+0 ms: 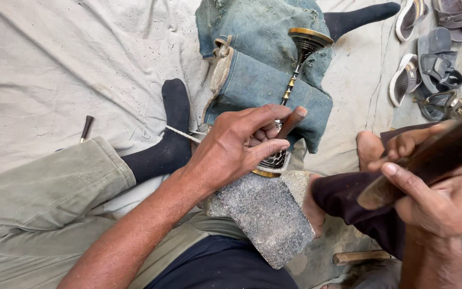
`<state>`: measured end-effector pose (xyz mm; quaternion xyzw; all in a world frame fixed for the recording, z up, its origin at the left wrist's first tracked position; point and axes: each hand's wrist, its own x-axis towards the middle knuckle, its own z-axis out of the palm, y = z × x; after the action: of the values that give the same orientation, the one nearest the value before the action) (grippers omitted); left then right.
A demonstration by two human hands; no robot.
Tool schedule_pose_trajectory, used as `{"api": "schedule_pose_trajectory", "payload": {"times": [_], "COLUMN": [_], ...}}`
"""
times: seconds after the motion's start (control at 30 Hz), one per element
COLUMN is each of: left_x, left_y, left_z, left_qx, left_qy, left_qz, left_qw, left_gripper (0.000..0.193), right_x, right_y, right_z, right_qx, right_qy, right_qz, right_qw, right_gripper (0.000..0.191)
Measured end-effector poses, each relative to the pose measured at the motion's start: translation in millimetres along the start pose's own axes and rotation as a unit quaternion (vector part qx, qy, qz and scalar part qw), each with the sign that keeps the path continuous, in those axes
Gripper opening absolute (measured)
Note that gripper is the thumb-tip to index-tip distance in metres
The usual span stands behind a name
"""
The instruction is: The person hammers a decorative metal goblet with a wooden mallet while seated on the floor. They repeatedly strike the stem and bowl of the goblet, occasionally rotating it to access different areas.
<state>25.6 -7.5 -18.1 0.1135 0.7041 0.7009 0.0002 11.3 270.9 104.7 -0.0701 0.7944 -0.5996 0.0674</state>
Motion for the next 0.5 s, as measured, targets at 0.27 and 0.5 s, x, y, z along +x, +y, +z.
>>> {"api": "schedule_pose_trajectory", "payload": {"times": [0.27,0.5], "left_x": [12.1,12.8], "left_y": [-2.0,-1.5], "left_z": [2.5,-1.2], "left_qx": [0.087,0.089], "left_qy": [-0.044,-0.048], "left_qz": [0.053,0.084], "left_qw": [0.994,0.991], "left_gripper": [0.05,0.05], "right_x": [4.5,13.2], "right_y": [3.3,-28.3], "right_z": [-38.8,-14.7], "right_qx": [-0.317,-0.411], "right_qy": [-0.023,-0.046], "right_qz": [0.095,0.034], "right_qw": [0.943,0.91], "right_gripper": [0.028,0.046]}}
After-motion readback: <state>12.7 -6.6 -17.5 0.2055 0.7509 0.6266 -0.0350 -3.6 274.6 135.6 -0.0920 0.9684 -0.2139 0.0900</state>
